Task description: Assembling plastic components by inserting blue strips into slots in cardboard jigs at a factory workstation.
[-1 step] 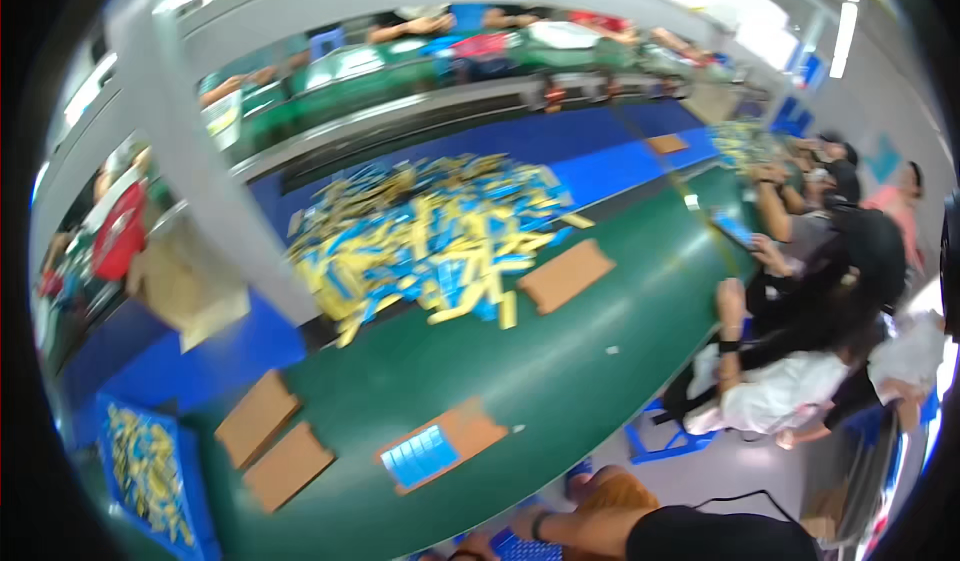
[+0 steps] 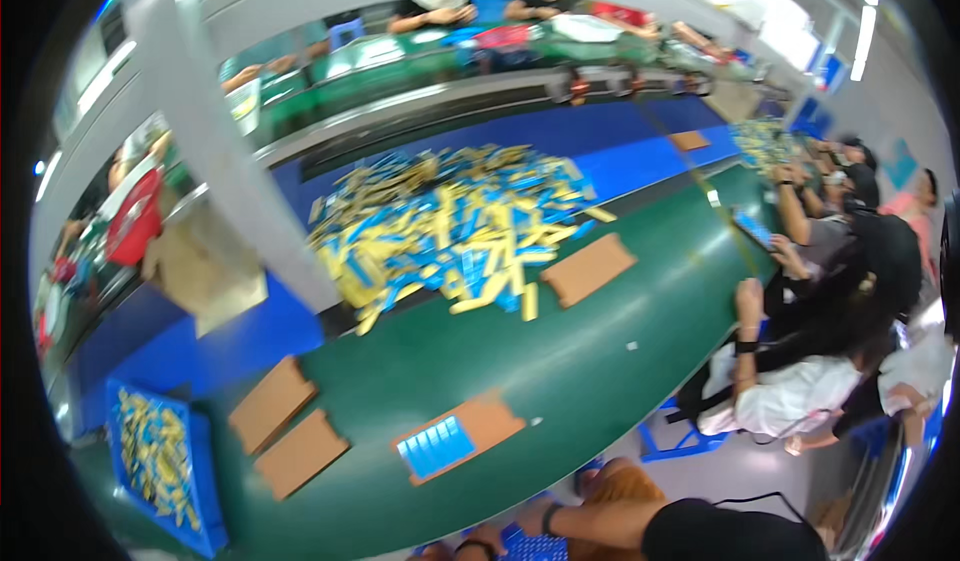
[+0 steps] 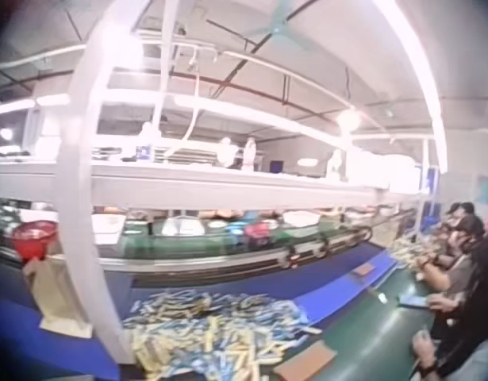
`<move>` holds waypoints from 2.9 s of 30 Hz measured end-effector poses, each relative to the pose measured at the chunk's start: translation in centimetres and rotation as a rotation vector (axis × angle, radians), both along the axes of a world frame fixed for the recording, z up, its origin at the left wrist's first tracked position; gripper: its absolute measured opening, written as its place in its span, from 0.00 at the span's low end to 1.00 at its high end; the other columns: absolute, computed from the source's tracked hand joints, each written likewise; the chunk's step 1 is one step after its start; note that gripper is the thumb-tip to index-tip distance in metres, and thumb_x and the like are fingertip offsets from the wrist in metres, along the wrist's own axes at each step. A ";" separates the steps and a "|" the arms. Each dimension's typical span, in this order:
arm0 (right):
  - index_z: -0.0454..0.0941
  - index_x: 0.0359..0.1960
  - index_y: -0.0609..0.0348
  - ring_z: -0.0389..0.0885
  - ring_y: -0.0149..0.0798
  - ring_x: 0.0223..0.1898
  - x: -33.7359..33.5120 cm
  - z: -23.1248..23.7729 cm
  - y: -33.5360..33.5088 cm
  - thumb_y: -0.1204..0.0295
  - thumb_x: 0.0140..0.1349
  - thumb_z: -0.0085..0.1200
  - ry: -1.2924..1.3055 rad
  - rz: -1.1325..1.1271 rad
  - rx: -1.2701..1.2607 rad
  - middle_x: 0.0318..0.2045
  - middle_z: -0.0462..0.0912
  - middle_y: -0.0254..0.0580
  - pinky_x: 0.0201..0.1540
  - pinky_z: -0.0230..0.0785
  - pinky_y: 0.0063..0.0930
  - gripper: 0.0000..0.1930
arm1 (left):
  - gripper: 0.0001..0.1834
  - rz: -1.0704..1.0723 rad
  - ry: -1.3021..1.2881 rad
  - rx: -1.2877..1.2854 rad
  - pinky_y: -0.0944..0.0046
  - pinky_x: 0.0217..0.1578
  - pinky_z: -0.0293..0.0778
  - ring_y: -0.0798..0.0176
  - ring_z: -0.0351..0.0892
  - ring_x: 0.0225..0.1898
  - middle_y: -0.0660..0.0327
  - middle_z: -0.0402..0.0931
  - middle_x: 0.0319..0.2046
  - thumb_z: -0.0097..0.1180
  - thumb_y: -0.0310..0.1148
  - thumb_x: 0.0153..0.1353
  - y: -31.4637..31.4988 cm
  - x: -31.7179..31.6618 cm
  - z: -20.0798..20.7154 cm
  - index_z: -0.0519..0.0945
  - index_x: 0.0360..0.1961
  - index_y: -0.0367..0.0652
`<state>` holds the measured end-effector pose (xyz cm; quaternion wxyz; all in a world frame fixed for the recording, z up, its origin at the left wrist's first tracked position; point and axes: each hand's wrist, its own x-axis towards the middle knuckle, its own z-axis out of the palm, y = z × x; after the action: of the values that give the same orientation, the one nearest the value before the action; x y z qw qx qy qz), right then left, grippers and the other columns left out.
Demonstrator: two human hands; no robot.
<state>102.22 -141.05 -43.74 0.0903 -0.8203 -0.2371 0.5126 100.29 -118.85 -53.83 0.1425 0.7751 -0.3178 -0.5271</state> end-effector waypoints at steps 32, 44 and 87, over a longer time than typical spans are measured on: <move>0.77 0.66 0.69 0.80 0.63 0.67 10.4 34.1 -12.7 0.42 0.64 0.71 -1.161 -0.150 0.276 0.64 0.80 0.61 0.68 0.76 0.53 0.42 | 0.23 0.283 -0.338 -0.769 0.51 0.58 0.82 0.43 0.87 0.56 0.47 0.85 0.54 0.62 0.41 0.78 -4.0 7.6 30.8 0.81 0.67 0.39; 0.79 0.40 0.65 0.83 0.57 0.38 8.3 28.8 -13.1 0.74 0.69 0.58 -1.459 -0.121 0.944 0.32 0.79 0.52 0.42 0.76 0.52 0.06 | 0.26 0.501 -0.302 -0.755 0.51 0.60 0.82 0.44 0.86 0.59 0.43 0.84 0.58 0.70 0.39 0.72 1.3 4.9 32.4 0.82 0.65 0.37; 0.83 0.64 0.66 0.76 0.51 0.67 21.1 33.5 -5.1 0.66 0.69 0.67 -1.083 0.106 0.607 0.64 0.82 0.48 0.64 0.72 0.46 0.24 | 0.25 0.482 -0.524 -0.426 0.46 0.62 0.81 0.41 0.87 0.57 0.44 0.86 0.56 0.68 0.42 0.74 -2.8 12.1 34.3 0.83 0.65 0.39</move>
<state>123.34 -146.12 -10.20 0.1610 -0.8887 -0.4247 -0.0630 112.36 -121.60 -19.51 0.3333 0.8885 -0.2547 -0.1860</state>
